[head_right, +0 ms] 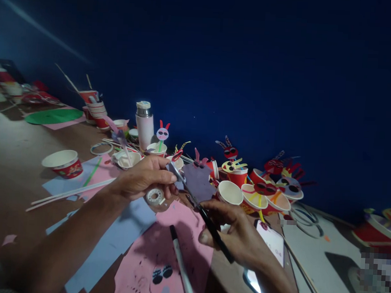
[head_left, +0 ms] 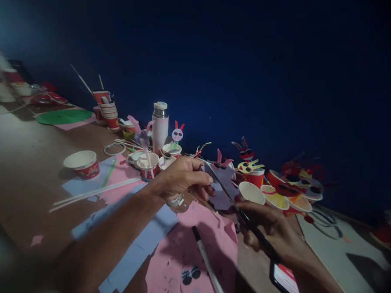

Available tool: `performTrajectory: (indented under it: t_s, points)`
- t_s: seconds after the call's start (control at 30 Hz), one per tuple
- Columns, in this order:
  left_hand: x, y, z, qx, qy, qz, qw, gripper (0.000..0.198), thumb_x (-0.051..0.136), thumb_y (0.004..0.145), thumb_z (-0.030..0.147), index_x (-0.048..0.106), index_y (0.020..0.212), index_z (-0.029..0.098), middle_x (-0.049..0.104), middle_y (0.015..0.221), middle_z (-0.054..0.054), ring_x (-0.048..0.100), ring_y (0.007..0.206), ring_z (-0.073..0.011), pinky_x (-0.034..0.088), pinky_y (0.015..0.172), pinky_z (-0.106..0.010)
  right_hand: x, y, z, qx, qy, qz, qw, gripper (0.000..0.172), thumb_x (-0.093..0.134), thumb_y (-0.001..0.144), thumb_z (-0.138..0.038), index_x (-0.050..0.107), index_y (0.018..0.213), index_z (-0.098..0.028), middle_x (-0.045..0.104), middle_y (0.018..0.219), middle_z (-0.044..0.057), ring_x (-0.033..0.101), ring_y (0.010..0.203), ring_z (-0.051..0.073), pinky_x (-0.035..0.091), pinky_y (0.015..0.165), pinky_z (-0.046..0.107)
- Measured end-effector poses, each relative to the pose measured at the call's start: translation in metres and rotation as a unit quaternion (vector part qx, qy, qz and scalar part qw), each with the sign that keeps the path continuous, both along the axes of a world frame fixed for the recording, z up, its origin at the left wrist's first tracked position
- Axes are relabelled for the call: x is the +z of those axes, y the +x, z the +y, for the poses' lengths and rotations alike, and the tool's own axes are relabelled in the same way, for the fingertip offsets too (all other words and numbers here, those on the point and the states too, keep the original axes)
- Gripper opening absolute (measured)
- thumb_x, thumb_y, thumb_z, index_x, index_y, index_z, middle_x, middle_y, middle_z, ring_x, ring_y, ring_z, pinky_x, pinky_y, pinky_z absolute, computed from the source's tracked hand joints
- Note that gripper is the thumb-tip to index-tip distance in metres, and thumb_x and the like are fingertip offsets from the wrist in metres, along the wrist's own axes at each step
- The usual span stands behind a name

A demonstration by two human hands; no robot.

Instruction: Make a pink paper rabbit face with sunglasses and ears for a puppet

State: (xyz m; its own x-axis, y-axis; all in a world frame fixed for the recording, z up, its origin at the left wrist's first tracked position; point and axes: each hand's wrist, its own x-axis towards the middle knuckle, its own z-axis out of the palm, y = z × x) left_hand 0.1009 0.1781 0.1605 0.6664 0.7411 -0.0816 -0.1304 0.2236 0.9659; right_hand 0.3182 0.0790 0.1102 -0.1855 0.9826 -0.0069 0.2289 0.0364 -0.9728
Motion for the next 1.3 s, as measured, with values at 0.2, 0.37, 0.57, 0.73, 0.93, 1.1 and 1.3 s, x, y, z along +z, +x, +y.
performTrajectory:
  t_s: [0.2, 0.37, 0.57, 0.73, 0.93, 1.1, 1.3]
  points:
    - [-0.001, 0.000, 0.003, -0.003, 0.011, -0.003, 1.000, 0.009, 0.065, 0.061, 0.016, 0.060, 0.064, 0.010, 0.066, 0.053, -0.005, 0.059, 0.040, -0.0104, 0.047, 0.042, -0.018, 0.000, -0.006, 0.000, -0.017, -0.026, 0.013, 0.999, 0.039, 0.078, 0.062, -0.029, 0.066, 0.098, -0.019, 0.060, 0.058, -0.002, 0.042, 0.040, 0.004, 0.033, 0.035, 0.013]
    - [-0.002, -0.001, 0.003, -0.009, 0.007, -0.012, 1.000, 0.011, 0.067, 0.061, 0.017, 0.060, 0.065, 0.009, 0.066, 0.053, -0.004, 0.059, 0.040, -0.0101, 0.047, 0.041, -0.017, -0.001, -0.006, -0.001, -0.013, -0.019, 0.012, 1.000, 0.039, 0.077, 0.062, -0.030, 0.067, 0.098, -0.018, 0.056, 0.055, -0.004, 0.041, 0.037, 0.004, 0.033, 0.034, 0.014]
    - [-0.003, 0.000, 0.004, -0.004, 0.008, -0.013, 1.000, 0.008, 0.065, 0.062, 0.015, 0.059, 0.065, 0.009, 0.067, 0.054, -0.005, 0.059, 0.040, -0.0100, 0.047, 0.042, -0.017, -0.006, -0.011, 0.001, -0.017, -0.021, 0.018, 0.999, 0.039, 0.074, 0.065, -0.025, 0.065, 0.103, -0.019, 0.056, 0.060, -0.004, 0.046, 0.043, 0.005, 0.037, 0.036, 0.013]
    - [-0.002, 0.000, 0.006, -0.004, 0.011, -0.015, 1.000, 0.009, 0.065, 0.062, 0.016, 0.059, 0.064, 0.009, 0.067, 0.054, -0.006, 0.060, 0.040, -0.0104, 0.046, 0.042, -0.017, -0.005, -0.021, 0.001, -0.023, -0.041, 0.053, 0.998, 0.038, 0.075, 0.064, -0.029, 0.065, 0.099, -0.018, 0.052, 0.056, -0.005, 0.041, 0.040, 0.004, 0.037, 0.034, 0.013]
    - [-0.004, -0.002, 0.009, 0.002, 0.007, -0.009, 1.000, 0.011, 0.066, 0.061, 0.018, 0.060, 0.065, 0.010, 0.068, 0.057, -0.005, 0.060, 0.042, -0.0108, 0.047, 0.044, -0.018, 0.000, -0.031, 0.000, -0.050, -0.053, 0.062, 0.995, 0.037, 0.076, 0.062, -0.036, 0.063, 0.090, -0.016, 0.050, 0.050, -0.006, 0.037, 0.035, 0.003, 0.035, 0.031, 0.014]
    - [-0.005, -0.001, 0.008, 0.005, 0.015, -0.007, 1.000, 0.011, 0.067, 0.063, 0.020, 0.059, 0.064, 0.011, 0.068, 0.058, -0.005, 0.061, 0.043, -0.0099, 0.046, 0.044, -0.017, -0.006, -0.035, 0.001, -0.061, -0.025, 0.074, 0.995, 0.040, 0.074, 0.063, -0.042, 0.060, 0.090, -0.017, 0.048, 0.050, -0.007, 0.038, 0.035, 0.005, 0.033, 0.031, 0.017]
    - [-0.003, 0.004, 0.002, 0.091, 0.048, -0.002, 0.995, 0.011, 0.065, 0.066, 0.020, 0.059, 0.068, 0.011, 0.068, 0.060, -0.004, 0.060, 0.045, -0.0085, 0.043, 0.043, -0.015, -0.002, -0.037, 0.006, -0.130, 0.061, 0.067, 0.987, 0.039, 0.062, 0.075, -0.050, 0.053, 0.094, -0.017, 0.046, 0.045, -0.008, 0.038, 0.035, 0.007, 0.031, 0.037, 0.020]
